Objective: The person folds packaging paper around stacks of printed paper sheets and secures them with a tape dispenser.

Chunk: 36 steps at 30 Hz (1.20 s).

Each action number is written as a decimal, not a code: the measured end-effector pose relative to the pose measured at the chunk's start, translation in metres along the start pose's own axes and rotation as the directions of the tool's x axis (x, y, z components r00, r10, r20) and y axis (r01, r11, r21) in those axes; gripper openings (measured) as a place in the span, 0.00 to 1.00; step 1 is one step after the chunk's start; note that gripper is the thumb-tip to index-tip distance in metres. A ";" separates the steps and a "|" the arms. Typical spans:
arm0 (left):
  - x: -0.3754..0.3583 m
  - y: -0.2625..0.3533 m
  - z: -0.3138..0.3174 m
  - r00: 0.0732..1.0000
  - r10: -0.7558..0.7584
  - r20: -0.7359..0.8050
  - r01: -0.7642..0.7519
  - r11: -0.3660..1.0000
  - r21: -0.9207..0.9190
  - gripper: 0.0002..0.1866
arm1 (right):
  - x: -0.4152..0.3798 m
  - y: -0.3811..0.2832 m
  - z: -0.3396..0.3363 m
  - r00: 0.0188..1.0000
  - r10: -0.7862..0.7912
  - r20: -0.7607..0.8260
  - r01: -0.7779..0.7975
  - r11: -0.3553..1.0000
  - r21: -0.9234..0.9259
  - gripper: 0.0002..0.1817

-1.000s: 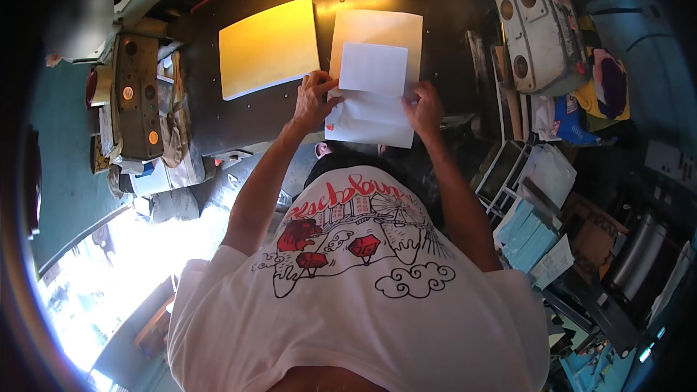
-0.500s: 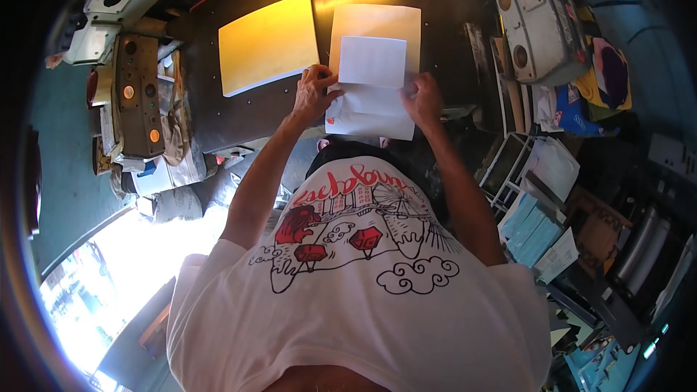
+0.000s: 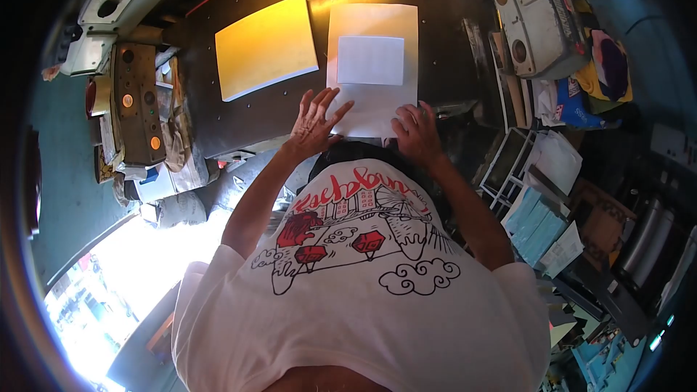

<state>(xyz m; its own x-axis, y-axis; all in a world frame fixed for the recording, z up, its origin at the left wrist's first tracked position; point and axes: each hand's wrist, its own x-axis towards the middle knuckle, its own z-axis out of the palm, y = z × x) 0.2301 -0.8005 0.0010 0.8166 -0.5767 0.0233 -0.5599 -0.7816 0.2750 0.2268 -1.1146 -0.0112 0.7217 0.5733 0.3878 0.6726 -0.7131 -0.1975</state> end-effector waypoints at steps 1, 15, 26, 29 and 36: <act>0.003 0.001 -0.001 0.999 0.038 0.027 -0.039 0.999 0.015 0.59 | 0.004 0.000 -0.004 0.999 0.002 -0.033 -0.002 1.000 0.016 0.13; 0.112 -0.044 -0.079 0.989 -0.051 -0.137 0.026 0.984 -0.176 0.07 | 0.109 0.082 -0.024 0.982 0.174 -0.069 -0.139 0.923 0.358 0.10; 0.142 -0.079 -0.062 0.997 -0.076 -0.001 0.068 0.893 -0.444 0.13 | 0.110 0.109 0.005 0.965 0.263 0.020 -0.213 0.732 0.647 0.14; 0.140 -0.081 -0.055 0.997 -0.072 -0.040 0.046 0.887 -0.460 0.14 | 0.115 0.108 0.000 0.975 0.220 -0.036 -0.166 0.825 0.540 0.14; 0.141 -0.078 -0.049 0.985 -0.172 -0.028 0.126 0.815 -0.565 0.12 | 0.118 0.118 0.016 0.963 0.244 0.117 -0.243 0.588 0.772 0.15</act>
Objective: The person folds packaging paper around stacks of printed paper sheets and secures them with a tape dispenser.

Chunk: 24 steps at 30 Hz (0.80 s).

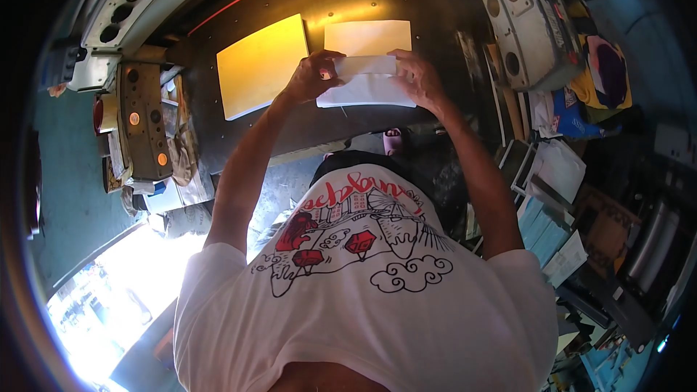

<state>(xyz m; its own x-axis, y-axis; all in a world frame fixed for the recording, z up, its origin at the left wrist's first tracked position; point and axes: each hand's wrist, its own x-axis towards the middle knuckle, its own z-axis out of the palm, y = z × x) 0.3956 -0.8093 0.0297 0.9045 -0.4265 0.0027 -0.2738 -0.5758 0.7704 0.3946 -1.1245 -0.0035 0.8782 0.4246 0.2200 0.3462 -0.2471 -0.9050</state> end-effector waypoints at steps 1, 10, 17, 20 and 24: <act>0.000 -0.001 0.001 1.000 0.001 -0.024 -0.001 1.000 -0.008 0.12 | 0.001 0.002 0.003 1.000 0.023 -0.003 -0.023 0.998 0.060 0.16; -0.017 0.045 0.011 0.969 0.072 -0.235 0.037 0.904 0.427 0.29 | 0.005 0.016 0.007 0.996 -0.090 -0.010 0.090 0.995 -0.048 0.16; -0.059 0.069 0.075 0.956 0.289 0.044 -0.256 0.752 0.607 0.36 | 0.007 0.009 0.006 0.997 -0.081 -0.013 0.080 0.994 -0.069 0.16; -0.058 0.071 0.081 0.971 0.237 0.022 -0.205 0.787 0.581 0.36 | 0.003 0.008 0.007 1.000 -0.019 -0.016 0.019 1.000 0.009 0.12; -0.059 0.070 0.083 0.978 0.205 -0.037 -0.154 0.830 0.536 0.35 | 0.016 0.026 -0.013 0.990 0.107 0.088 -0.130 0.939 0.317 0.16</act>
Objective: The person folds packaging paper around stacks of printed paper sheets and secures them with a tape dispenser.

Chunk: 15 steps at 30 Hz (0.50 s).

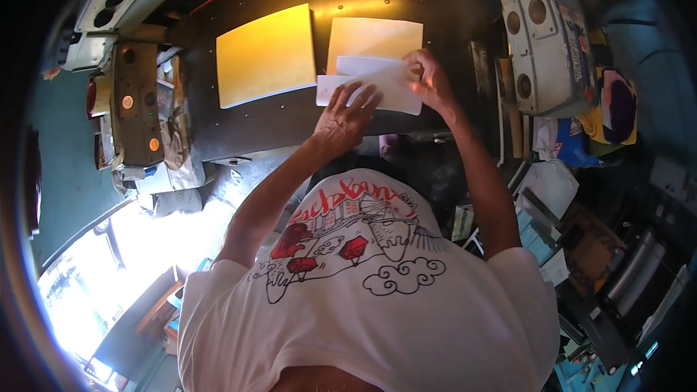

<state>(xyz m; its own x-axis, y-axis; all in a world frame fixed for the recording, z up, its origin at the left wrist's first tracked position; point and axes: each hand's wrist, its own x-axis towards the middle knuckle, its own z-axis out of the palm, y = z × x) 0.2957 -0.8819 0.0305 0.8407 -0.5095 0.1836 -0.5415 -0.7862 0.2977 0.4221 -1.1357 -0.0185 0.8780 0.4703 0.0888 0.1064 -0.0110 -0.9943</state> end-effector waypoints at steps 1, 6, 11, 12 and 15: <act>-0.002 0.003 0.003 1.000 -0.014 -0.006 0.014 1.000 -0.020 0.35 | 0.012 0.010 -0.008 0.996 0.047 -0.075 -0.044 0.998 0.040 0.16; -0.001 0.011 0.001 0.995 -0.075 0.060 0.071 0.996 0.059 0.32 | 0.088 0.003 -0.024 0.973 -0.230 0.037 0.173 0.609 -0.774 0.24; 0.001 0.016 -0.004 0.989 -0.124 0.086 0.121 0.992 0.035 0.34 | 0.129 0.005 0.004 0.991 -0.043 0.128 0.135 0.374 -0.917 0.25; 0.001 0.017 -0.005 0.987 -0.138 0.089 0.136 0.990 0.025 0.34 | 0.135 0.001 0.007 0.991 0.036 0.127 0.100 0.413 -0.905 0.25; -0.001 0.021 -0.002 0.985 -0.162 0.052 0.161 0.987 0.018 0.34 | 0.141 -0.009 0.014 0.969 0.211 0.128 0.015 0.468 -0.884 0.24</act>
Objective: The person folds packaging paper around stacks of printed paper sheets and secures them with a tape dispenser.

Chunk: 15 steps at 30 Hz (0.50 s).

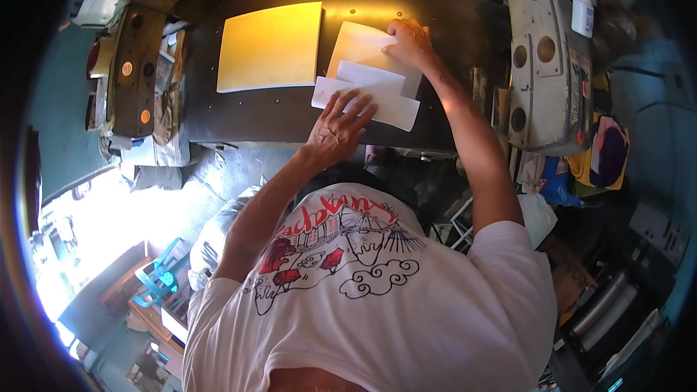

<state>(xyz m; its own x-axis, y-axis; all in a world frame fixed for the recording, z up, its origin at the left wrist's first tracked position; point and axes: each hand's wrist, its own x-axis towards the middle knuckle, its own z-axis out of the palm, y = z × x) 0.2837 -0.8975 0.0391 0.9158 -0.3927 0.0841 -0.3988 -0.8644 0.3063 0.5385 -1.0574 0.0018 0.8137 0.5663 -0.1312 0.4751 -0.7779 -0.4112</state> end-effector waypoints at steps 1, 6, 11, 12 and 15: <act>-0.001 0.001 0.001 1.000 -0.010 -0.008 0.010 1.000 0.001 0.34 | -0.001 -0.003 -0.003 1.000 0.007 0.003 -0.007 1.000 -0.013 0.23; -0.002 0.004 0.003 0.999 -0.032 -0.015 0.031 0.999 -0.018 0.33 | 0.012 0.004 0.003 0.991 -0.089 -0.096 0.095 0.994 0.055 0.18; -0.001 0.003 0.002 0.999 -0.030 -0.042 0.028 0.999 -0.035 0.36 | -0.003 -0.030 -0.040 0.997 -0.065 -0.040 0.072 0.976 0.207 0.07; -0.002 0.003 0.001 0.999 -0.036 -0.024 0.035 0.999 -0.024 0.33 | -0.012 -0.035 -0.039 0.991 -0.109 -0.075 0.120 0.978 0.169 0.06; -0.002 0.002 0.005 0.998 -0.035 -0.059 0.033 0.999 -0.040 0.33 | -0.043 -0.050 -0.031 0.946 -0.230 -0.227 0.259 0.960 0.107 0.02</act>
<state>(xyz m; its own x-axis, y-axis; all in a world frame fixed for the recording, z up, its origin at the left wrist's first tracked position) 0.2809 -0.8997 0.0350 0.9305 -0.3429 0.1290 -0.3663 -0.8636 0.3464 0.4907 -1.0513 0.0557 0.7370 0.6528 0.1750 0.6308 -0.5714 -0.5249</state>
